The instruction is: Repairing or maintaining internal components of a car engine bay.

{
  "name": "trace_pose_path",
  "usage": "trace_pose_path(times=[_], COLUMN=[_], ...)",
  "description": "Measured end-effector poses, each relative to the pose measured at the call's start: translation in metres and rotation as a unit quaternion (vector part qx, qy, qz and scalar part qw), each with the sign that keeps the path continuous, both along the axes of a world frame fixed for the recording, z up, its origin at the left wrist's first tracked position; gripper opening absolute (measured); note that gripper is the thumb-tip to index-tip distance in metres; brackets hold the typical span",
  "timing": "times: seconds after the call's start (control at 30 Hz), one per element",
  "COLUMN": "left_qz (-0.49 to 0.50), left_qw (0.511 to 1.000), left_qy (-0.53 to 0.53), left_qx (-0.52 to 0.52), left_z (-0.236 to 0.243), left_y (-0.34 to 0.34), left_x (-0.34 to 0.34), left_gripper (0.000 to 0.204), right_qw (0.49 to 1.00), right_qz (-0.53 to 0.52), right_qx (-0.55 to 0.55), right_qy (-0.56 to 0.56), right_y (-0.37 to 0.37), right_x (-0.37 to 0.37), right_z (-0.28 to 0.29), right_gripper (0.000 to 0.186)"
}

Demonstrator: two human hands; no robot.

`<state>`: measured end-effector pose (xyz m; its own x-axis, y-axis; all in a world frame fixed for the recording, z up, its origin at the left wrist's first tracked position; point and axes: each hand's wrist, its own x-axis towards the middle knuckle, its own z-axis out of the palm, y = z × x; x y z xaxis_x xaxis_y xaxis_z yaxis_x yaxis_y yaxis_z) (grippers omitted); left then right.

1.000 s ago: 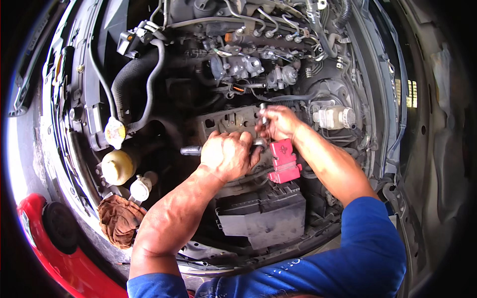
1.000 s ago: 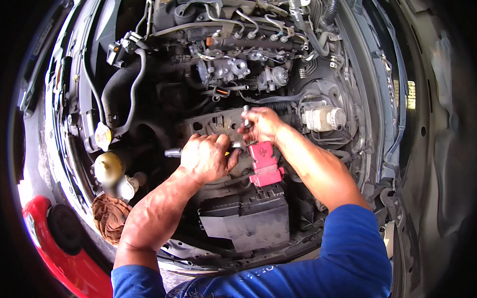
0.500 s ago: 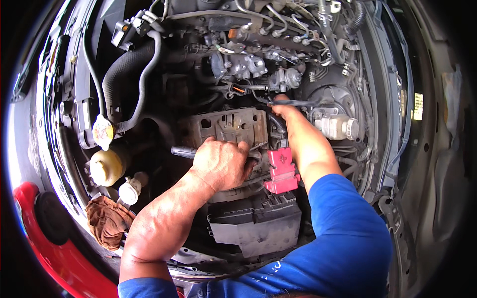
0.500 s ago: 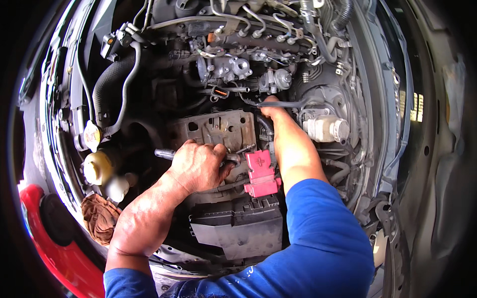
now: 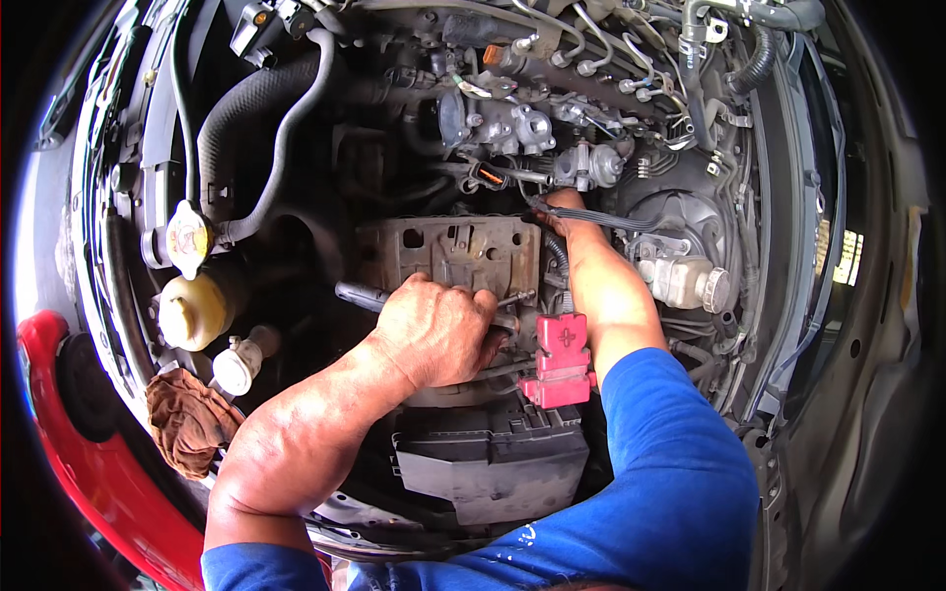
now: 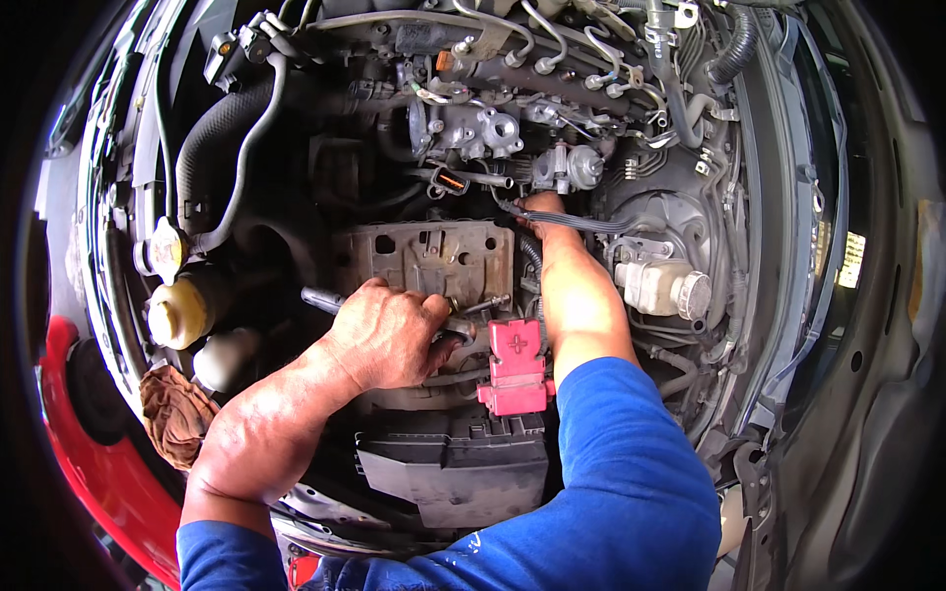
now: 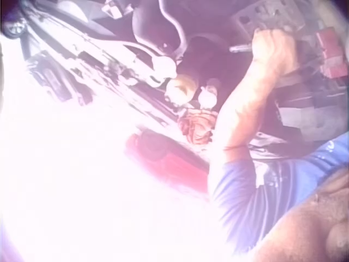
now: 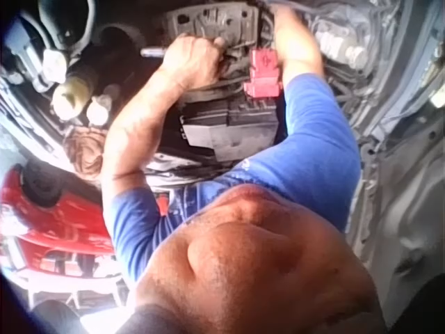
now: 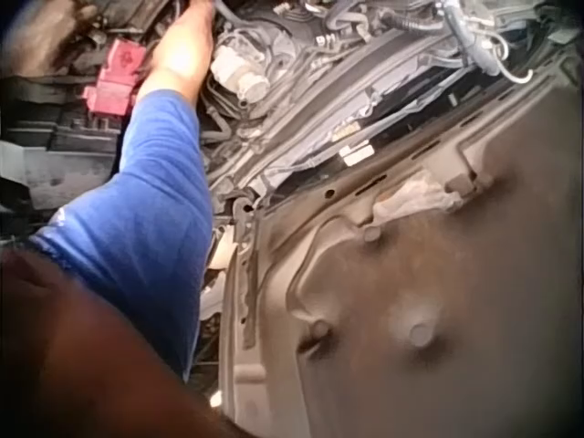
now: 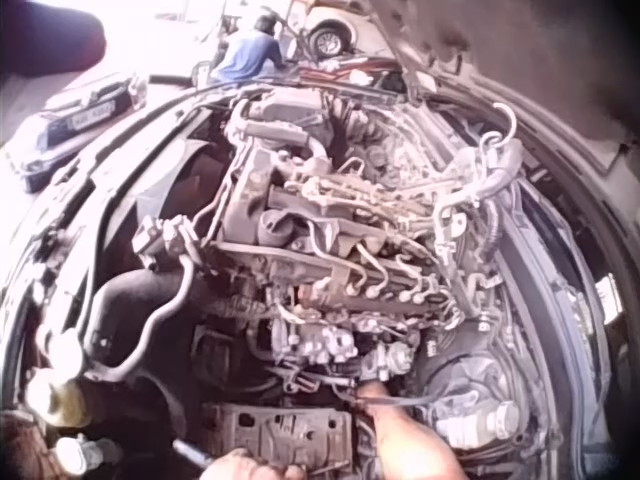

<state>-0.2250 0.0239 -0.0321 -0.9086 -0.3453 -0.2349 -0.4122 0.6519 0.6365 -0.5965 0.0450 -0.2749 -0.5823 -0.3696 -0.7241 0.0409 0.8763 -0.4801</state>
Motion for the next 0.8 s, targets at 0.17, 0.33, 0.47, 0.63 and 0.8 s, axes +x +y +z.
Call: trace_pose_path(times=[0.17, 0.33, 0.47, 0.63, 0.8], left_qz=[-0.002, -0.002, -0.001, -0.008, -0.013], left_qw=[1.000, 1.000, 1.000, 1.000, 1.000], left_qy=[0.002, 0.003, 0.007, 0.000, -0.006], left_qx=[-0.007, -0.004, -0.004, -0.004, -0.005], left_z=[-0.002, -0.002, -0.001, -0.002, -0.002], left_y=[0.001, 0.001, 0.002, 0.002, 0.003], left_x=[0.000, 0.000, 0.000, -0.002, -0.002], left_gripper=[0.037, 0.037, 0.037, 0.036, 0.036], right_qw=[0.994, 0.997, 0.996, 0.993, 0.991], right_qz=[0.063, 0.005, -0.033, 0.030, 0.036], right_qx=[0.007, -0.037, -0.072, -0.043, -0.069], right_qy=[0.090, 0.062, 0.048, 0.101, 0.110], right_y=[-0.001, -0.002, 0.000, 0.000, 0.002], right_x=[0.013, 0.013, 0.010, 0.008, 0.006], right_z=[0.010, 0.004, 0.000, -0.001, -0.008], right_gripper=[0.022, 0.012, 0.019, 0.020, 0.024])
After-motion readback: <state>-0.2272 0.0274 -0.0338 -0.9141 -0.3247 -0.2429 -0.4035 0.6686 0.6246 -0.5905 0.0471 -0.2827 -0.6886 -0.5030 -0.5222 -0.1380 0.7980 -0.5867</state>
